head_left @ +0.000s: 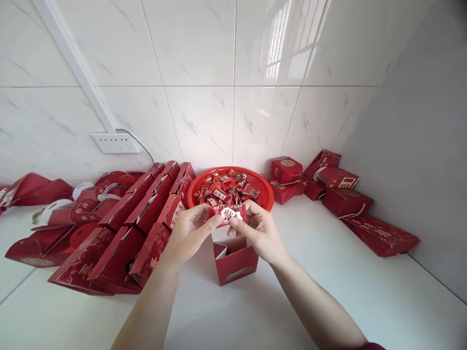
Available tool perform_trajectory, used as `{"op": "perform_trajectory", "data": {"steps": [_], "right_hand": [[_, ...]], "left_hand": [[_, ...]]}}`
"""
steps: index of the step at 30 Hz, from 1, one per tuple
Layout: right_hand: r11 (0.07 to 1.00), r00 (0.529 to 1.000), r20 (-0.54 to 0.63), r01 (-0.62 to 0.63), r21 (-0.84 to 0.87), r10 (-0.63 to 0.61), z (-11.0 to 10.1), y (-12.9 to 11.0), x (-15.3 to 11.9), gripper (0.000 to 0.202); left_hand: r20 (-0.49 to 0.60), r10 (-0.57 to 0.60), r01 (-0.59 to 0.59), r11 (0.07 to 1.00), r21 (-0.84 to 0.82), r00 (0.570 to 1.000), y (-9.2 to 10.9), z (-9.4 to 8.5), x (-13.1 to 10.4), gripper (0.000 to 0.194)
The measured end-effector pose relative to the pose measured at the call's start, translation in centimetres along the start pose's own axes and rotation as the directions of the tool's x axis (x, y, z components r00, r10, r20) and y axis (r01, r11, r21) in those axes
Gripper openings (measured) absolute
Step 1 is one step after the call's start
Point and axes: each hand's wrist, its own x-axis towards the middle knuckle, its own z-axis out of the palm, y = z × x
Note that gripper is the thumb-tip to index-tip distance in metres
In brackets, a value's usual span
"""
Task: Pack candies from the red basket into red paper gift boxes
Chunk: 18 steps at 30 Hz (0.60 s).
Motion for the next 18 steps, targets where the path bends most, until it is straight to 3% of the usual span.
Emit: {"op": "perform_trajectory", "data": {"steps": [4,8,14,18], "right_hand": [[0.997,0.998,-0.022,0.063,-0.054,-0.064,0.1,0.0,0.0,0.02],[0.996,1.0,0.018,0.025,-0.084,-0.024,-0.1,0.1,0.0,0.025],[0.997,0.993,0.088,-0.078,-0.025,0.08,-0.4,0.2,0.2,0.034],[0.995,0.993,0.068,-0.1,0.003,0.099,-0.5,0.1,0.2,0.034]], "left_hand": [[0.055,0.045,-0.047,0.998,0.037,0.997,0.2,-0.4,-0.2,0.024],[0.093,0.079,-0.085,0.994,0.063,0.993,0.1,-0.5,-0.2,0.024],[0.195,0.097,-0.073,0.989,-0.126,0.976,0.0,0.3,0.0,0.021],[0.252,0.101,-0.06,0.984,-0.166,0.963,0.1,0.7,0.0,0.024]]}}
